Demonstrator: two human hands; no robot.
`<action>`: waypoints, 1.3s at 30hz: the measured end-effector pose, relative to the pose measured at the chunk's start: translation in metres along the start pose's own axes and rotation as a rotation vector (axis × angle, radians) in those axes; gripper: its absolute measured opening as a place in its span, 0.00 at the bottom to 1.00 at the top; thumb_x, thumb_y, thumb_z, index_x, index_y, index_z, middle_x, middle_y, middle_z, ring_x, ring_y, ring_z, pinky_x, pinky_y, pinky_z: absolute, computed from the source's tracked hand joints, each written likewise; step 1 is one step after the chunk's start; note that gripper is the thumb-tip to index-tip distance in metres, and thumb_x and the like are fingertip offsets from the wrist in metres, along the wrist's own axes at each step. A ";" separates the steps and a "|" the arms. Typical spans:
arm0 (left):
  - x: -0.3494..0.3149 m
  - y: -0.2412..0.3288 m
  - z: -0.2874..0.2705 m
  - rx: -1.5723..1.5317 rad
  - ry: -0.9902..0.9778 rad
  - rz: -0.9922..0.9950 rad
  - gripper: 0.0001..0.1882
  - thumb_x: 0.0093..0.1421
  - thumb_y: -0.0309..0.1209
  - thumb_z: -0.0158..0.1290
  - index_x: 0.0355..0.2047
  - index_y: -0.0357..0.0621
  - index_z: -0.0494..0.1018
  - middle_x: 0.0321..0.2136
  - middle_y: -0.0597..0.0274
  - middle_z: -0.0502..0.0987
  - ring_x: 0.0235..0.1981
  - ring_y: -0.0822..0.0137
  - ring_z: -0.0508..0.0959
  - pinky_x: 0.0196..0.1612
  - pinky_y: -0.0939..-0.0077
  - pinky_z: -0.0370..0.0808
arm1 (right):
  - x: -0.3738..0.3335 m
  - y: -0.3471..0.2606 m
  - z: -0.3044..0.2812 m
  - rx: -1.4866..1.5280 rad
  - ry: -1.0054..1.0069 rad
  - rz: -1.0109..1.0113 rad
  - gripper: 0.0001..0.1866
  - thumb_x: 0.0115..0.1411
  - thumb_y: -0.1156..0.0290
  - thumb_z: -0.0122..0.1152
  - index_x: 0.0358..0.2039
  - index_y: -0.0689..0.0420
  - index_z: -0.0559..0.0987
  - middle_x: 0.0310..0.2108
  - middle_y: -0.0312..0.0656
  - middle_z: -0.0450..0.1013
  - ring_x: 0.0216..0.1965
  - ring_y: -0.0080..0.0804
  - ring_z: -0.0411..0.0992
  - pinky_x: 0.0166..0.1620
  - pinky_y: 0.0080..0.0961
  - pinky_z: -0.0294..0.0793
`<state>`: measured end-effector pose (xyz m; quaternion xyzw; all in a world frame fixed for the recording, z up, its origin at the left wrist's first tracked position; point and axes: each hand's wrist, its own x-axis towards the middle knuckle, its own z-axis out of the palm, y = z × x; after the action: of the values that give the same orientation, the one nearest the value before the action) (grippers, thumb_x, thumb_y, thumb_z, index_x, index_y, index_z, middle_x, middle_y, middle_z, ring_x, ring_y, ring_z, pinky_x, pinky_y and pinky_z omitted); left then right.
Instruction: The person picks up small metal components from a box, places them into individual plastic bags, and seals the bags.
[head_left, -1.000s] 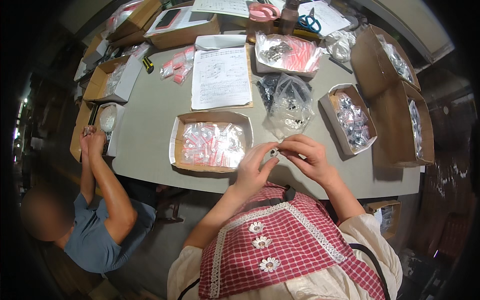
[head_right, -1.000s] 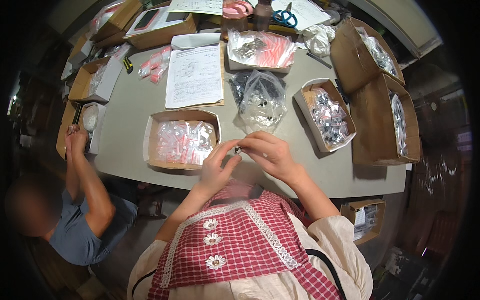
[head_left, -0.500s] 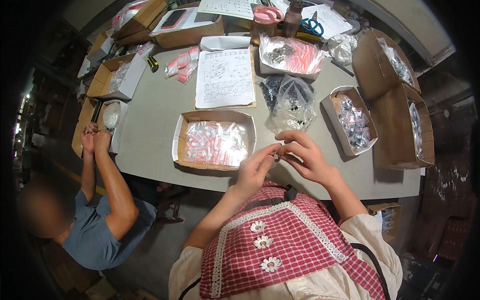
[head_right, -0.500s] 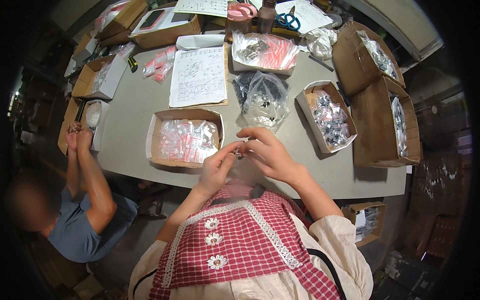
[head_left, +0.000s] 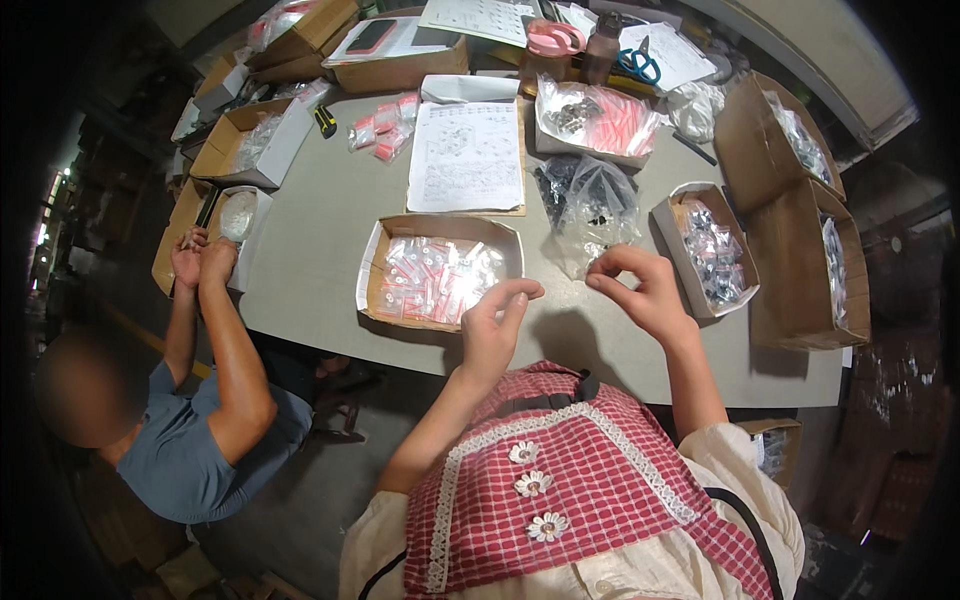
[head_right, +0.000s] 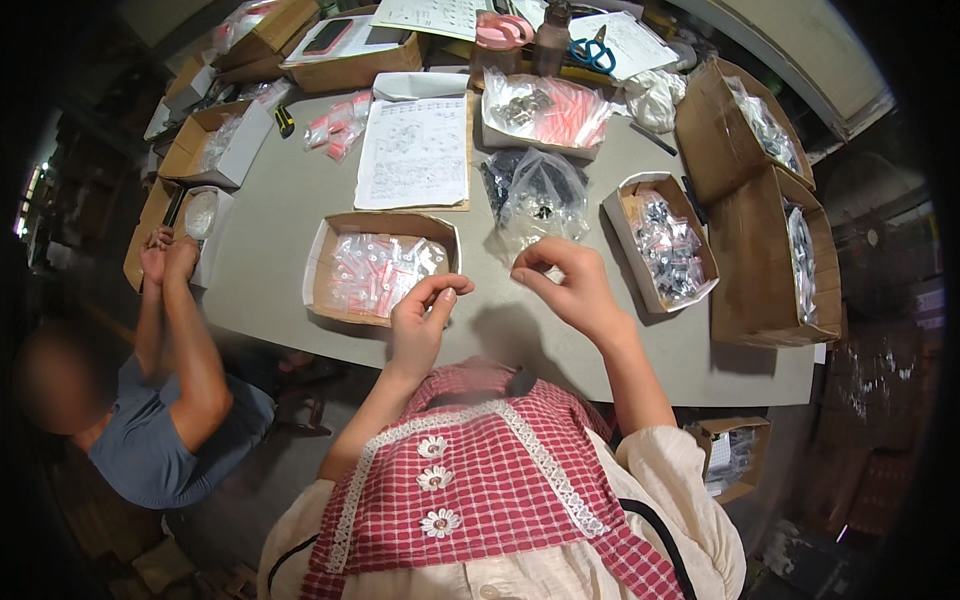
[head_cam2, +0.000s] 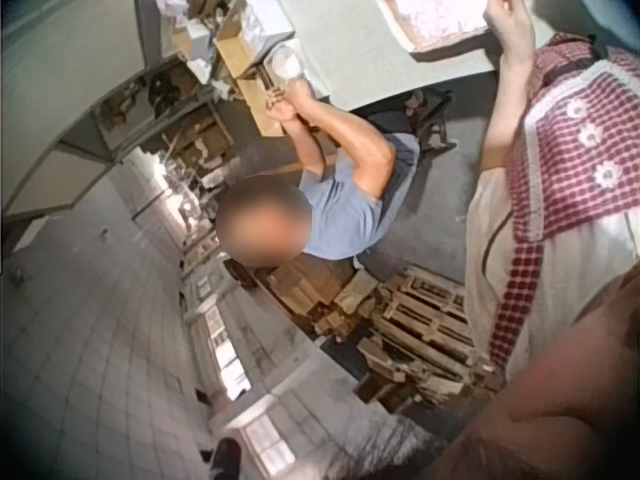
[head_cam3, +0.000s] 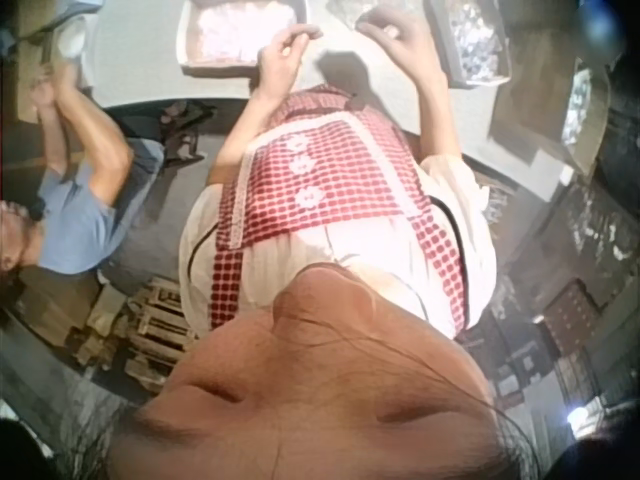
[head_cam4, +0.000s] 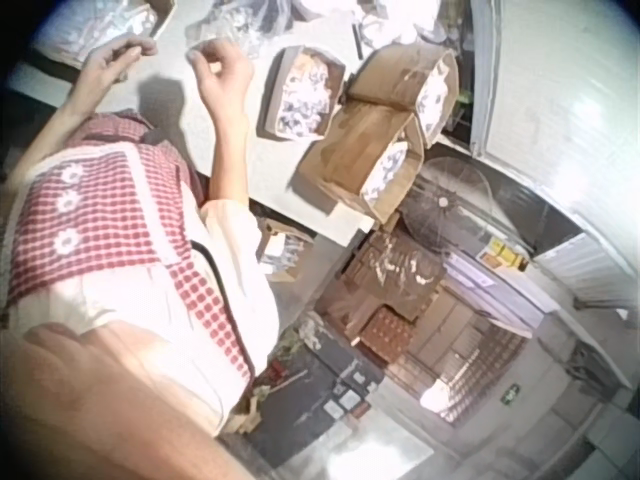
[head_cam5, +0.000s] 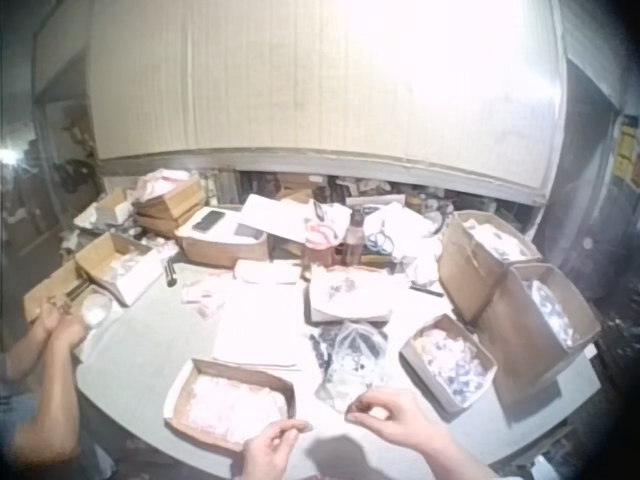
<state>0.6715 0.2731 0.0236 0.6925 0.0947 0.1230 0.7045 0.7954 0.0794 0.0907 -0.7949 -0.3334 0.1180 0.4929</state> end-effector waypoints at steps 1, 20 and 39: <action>0.001 -0.002 -0.002 0.040 0.020 0.026 0.11 0.68 0.26 0.48 0.46 0.38 0.76 0.42 0.62 0.81 0.43 0.74 0.78 0.45 0.82 0.73 | -0.004 0.000 -0.002 0.253 -0.024 0.019 0.05 0.57 0.75 0.66 0.33 0.62 0.81 0.30 0.37 0.78 0.31 0.21 0.74 0.35 0.23 0.72; 0.006 0.018 0.014 -0.178 -0.108 -0.126 0.07 0.63 0.27 0.58 0.38 0.36 0.76 0.33 0.62 0.82 0.36 0.73 0.81 0.39 0.81 0.75 | -0.011 -0.012 0.018 0.422 -0.094 0.019 0.23 0.58 0.77 0.63 0.55 0.60 0.74 0.42 0.39 0.74 0.45 0.25 0.72 0.48 0.26 0.72; 0.007 0.025 0.012 0.131 -0.038 0.109 0.04 0.63 0.24 0.56 0.36 0.35 0.76 0.29 0.65 0.81 0.32 0.78 0.78 0.37 0.83 0.74 | -0.014 -0.012 0.015 -0.033 -0.087 -0.168 0.12 0.52 0.73 0.66 0.37 0.59 0.78 0.49 0.45 0.71 0.53 0.40 0.70 0.54 0.37 0.69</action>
<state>0.6807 0.2641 0.0494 0.7435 0.0512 0.1415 0.6516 0.7720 0.0841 0.0918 -0.7664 -0.4217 0.1052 0.4730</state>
